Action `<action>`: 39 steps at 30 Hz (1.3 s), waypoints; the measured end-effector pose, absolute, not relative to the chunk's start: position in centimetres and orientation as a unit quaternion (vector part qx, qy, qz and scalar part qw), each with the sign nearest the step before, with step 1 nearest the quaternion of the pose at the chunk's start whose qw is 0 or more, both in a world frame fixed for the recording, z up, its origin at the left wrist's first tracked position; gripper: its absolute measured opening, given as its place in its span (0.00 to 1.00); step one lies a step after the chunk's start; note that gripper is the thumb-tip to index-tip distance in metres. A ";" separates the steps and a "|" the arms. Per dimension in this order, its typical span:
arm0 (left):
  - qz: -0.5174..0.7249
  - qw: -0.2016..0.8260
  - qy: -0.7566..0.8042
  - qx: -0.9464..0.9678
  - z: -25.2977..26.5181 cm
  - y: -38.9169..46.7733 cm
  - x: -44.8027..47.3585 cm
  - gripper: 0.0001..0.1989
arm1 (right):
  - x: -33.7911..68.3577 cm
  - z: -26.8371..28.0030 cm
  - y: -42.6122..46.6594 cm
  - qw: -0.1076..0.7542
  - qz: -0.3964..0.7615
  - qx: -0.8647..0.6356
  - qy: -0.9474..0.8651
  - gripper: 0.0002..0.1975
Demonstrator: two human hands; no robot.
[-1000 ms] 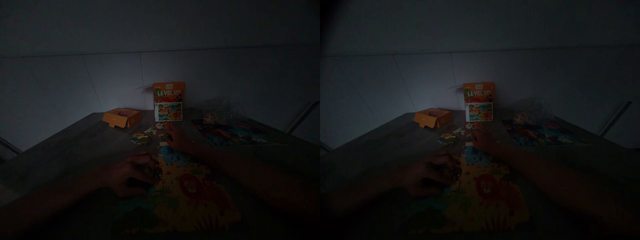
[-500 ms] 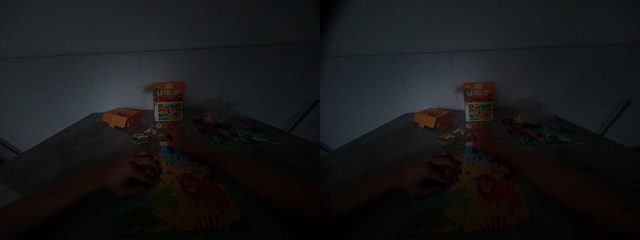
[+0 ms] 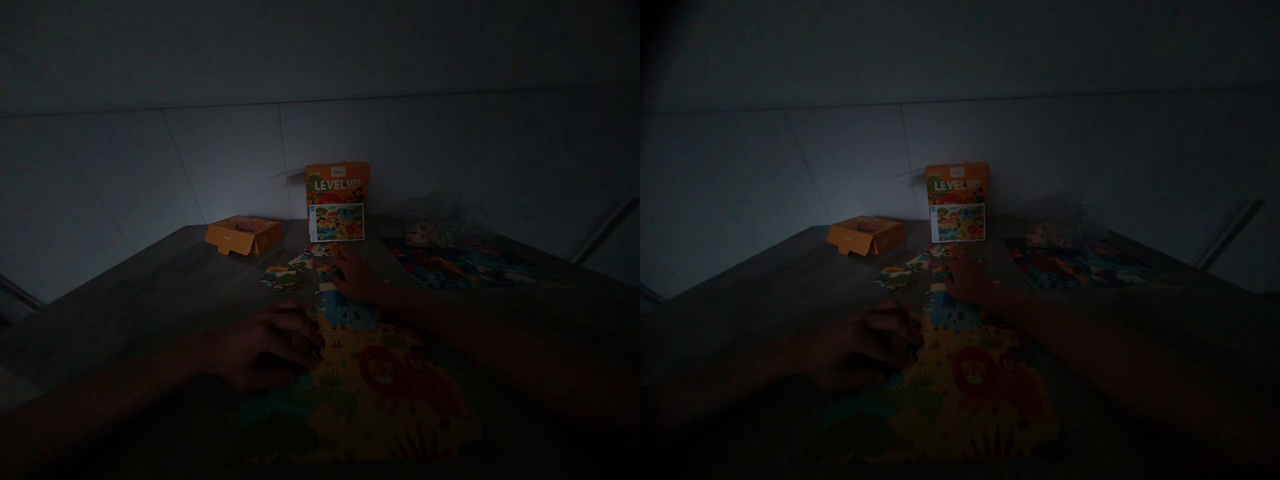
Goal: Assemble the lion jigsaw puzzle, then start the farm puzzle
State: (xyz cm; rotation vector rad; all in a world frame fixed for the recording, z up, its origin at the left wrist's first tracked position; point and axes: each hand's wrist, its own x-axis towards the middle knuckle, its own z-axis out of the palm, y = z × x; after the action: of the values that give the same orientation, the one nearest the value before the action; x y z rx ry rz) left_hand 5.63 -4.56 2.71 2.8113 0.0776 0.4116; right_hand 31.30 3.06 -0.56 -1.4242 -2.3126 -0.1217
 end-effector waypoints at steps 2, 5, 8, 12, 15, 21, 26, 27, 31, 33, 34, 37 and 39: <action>0.145 0.141 0.026 0.979 2.7 -4.6 5.7 0.19 | 31.3 -0.6 3.2 0.212 -0.036 -0.511 -0.832 0.12; 0.140 0.131 0.028 0.981 2.8 -4.6 5.7 0.21 | 31.4 -0.7 3.3 0.210 -0.031 -0.507 -0.835 0.12; 0.133 0.121 0.033 0.983 2.7 -4.5 5.8 0.21 | 31.4 -0.7 3.2 0.209 -0.037 -0.508 -0.835 0.12; 0.130 0.121 0.026 0.984 2.6 -4.4 5.9 0.21 | 31.2 -0.5 2.9 0.214 -0.036 -0.505 -0.835 0.12; 0.119 0.130 0.033 0.984 2.7 -4.4 6.0 0.23 | 31.2 -0.1 3.0 0.204 -0.045 -0.531 -0.822 0.11; 0.114 0.137 0.046 0.983 2.6 -4.4 6.1 0.26 | 34.4 1.1 5.6 0.155 -0.058 -0.656 -0.736 0.20; 0.130 0.137 0.062 0.980 2.5 -4.5 6.2 0.24 | 36.8 2.0 7.1 0.090 0.016 -0.689 -0.719 0.24; 0.136 0.138 0.061 0.979 2.5 -4.5 6.3 0.24 | 36.9 2.1 7.2 0.088 0.024 -0.689 -0.719 0.23; 0.141 0.134 0.064 0.979 2.6 -4.6 6.3 0.24 | 36.6 1.6 7.1 0.112 0.036 -0.692 -0.712 0.20; 0.136 0.134 0.069 0.979 2.6 -4.6 6.3 0.24 | 36.4 1.0 6.9 0.151 0.030 -0.693 -0.704 0.20; 0.134 0.135 0.070 0.979 2.6 -4.6 6.3 0.23 | 36.3 0.7 6.8 0.177 0.023 -0.691 -0.701 0.20; 0.133 0.136 0.066 0.980 2.6 -4.5 6.3 0.24 | 35.8 0.1 6.4 0.252 0.007 -0.668 -0.701 0.21; 0.129 0.137 0.066 0.980 2.5 -4.5 6.2 0.25 | 35.3 0.2 6.2 0.285 0.004 -0.648 -0.707 0.19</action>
State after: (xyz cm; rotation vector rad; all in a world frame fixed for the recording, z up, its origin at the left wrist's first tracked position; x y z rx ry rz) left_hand 6.20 -4.47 2.47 2.8365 0.1910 0.3743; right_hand 35.35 6.25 0.16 -1.7328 -1.8903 0.0098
